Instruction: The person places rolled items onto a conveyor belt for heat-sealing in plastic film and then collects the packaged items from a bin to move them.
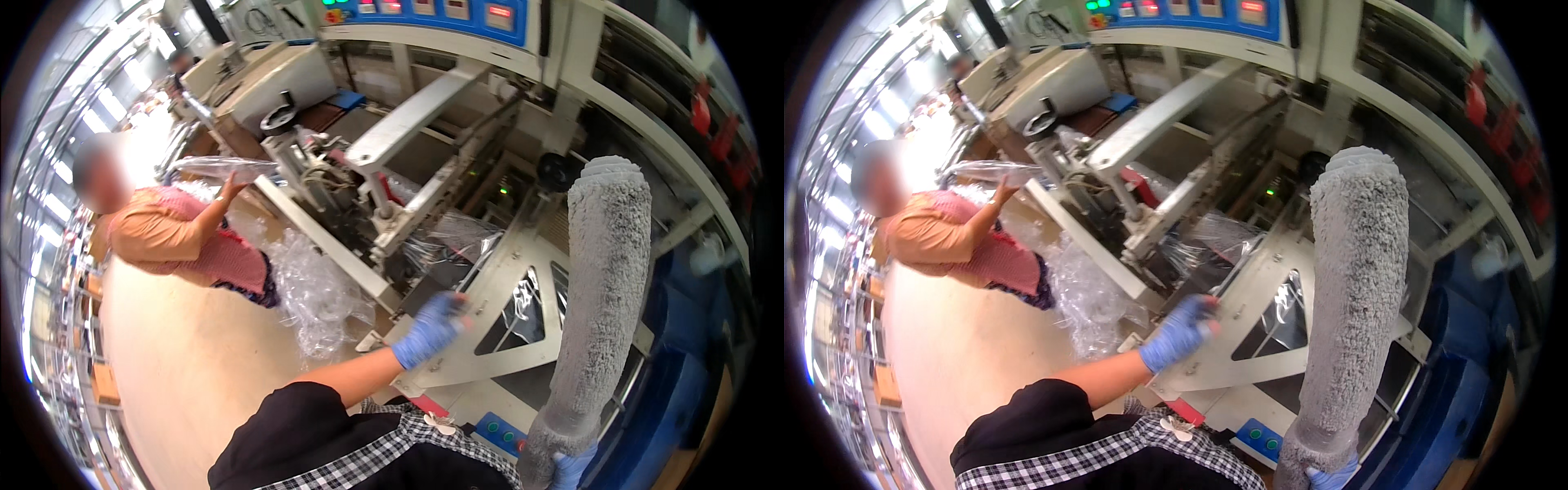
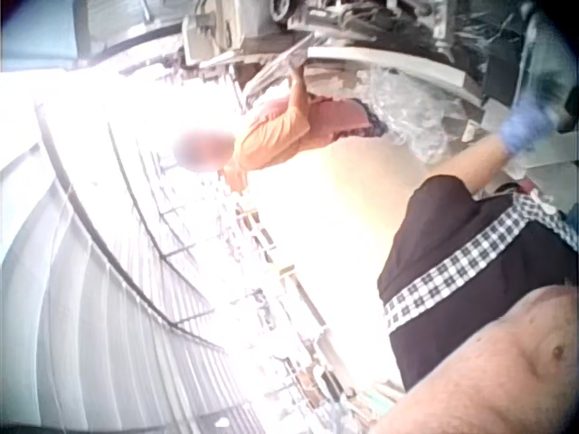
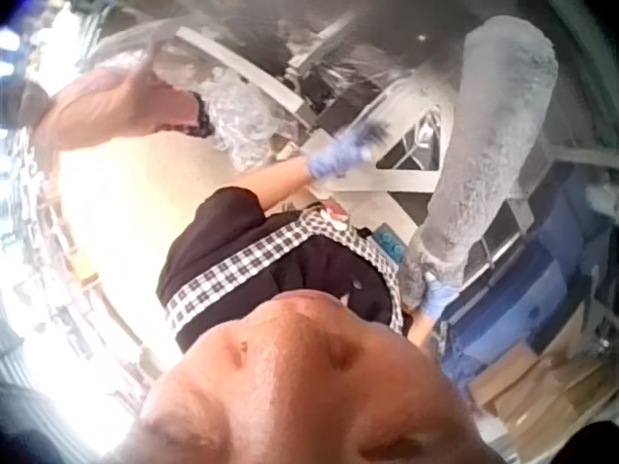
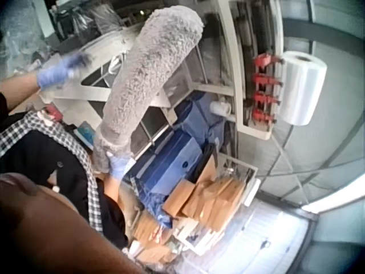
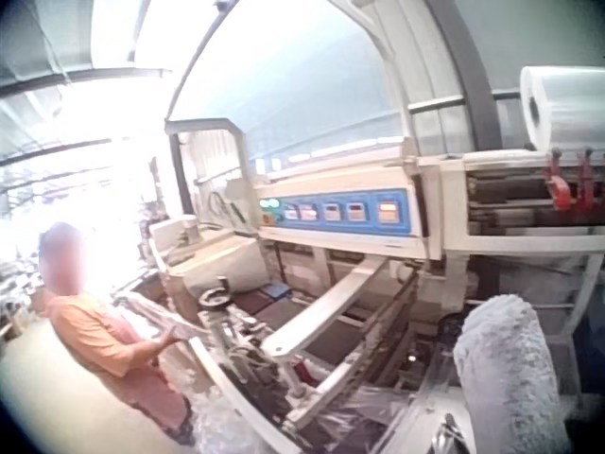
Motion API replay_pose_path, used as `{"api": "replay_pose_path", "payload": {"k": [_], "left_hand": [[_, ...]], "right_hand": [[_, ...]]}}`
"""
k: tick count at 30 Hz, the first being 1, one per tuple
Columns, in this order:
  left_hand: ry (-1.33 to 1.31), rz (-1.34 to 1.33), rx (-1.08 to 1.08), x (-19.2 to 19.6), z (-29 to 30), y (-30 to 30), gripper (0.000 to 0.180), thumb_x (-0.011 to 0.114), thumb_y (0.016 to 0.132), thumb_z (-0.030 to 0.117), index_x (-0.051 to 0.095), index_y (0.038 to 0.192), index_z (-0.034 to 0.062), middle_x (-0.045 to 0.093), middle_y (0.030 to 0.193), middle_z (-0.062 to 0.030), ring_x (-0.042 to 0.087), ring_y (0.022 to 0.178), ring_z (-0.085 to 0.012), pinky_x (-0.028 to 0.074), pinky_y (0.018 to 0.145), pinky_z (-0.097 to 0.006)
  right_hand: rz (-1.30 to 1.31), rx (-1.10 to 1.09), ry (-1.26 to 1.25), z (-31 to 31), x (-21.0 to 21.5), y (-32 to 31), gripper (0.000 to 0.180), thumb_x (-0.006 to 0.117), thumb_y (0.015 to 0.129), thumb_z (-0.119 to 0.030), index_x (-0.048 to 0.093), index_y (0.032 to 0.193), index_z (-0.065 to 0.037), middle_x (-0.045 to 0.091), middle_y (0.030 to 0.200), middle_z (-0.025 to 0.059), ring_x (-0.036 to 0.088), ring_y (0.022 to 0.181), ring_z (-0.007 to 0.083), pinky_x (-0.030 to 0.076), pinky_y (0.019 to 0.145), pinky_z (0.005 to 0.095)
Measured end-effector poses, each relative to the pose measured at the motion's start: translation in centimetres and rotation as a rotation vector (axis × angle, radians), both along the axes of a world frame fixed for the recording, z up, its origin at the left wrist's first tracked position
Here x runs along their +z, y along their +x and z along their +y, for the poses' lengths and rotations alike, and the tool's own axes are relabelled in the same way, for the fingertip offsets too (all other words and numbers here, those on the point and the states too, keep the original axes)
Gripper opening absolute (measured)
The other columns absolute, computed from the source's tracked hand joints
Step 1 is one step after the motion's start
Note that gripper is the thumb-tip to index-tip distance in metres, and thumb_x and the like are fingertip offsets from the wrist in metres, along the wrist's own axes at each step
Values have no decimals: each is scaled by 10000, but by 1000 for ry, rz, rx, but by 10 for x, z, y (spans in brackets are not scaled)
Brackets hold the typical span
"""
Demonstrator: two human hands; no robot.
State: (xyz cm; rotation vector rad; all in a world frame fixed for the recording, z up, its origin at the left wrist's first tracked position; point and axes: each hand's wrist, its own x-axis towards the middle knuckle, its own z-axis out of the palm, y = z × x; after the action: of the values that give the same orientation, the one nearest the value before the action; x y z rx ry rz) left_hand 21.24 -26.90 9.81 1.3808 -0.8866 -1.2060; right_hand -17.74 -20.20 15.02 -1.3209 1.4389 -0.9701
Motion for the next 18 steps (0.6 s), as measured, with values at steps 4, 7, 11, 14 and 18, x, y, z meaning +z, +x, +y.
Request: {"api": "replay_pose_path", "payload": {"k": [4,7,11,14,18], "left_hand": [[-281,369,-644,40,19,-60,986,771,730,434,222,1444,35,411,1392,-105,387,1279,-224,358,1038,-384],[-203,598,-665,84,32,-78,919,804,725,320,279,1416,18,450,1366,-107,406,1269,-220,346,1052,-381],[-154,604,-564,87,56,-89,839,803,728,232,328,1382,8,462,1342,-122,408,1263,-219,327,1069,-370],[-117,-477,-496,85,77,-87,917,780,698,428,339,1369,-16,401,1346,-207,400,1261,-287,333,1061,-386],[-141,-805,-634,121,89,-23,866,754,702,440,394,1343,-20,417,1337,-217,426,1222,-351,357,1038,-394]], "right_hand": [[-170,237,81,-6,30,53,999,875,514,-388,430,1306,28,574,1194,139,571,1067,246,454,932,373],[-365,410,159,-12,68,92,992,875,514,-372,430,1304,29,576,1188,140,574,1060,250,457,928,376],[-617,591,299,-34,102,114,982,874,514,-350,429,1303,30,579,1180,141,577,1051,255,462,923,379],[-469,830,487,-55,92,109,956,860,517,-283,418,1304,30,587,1154,146,583,1031,268,469,911,383],[-472,878,364,-54,77,97,899,822,583,-253,403,1329,22,569,1188,159,556,1090,259,438,951,383]]}}
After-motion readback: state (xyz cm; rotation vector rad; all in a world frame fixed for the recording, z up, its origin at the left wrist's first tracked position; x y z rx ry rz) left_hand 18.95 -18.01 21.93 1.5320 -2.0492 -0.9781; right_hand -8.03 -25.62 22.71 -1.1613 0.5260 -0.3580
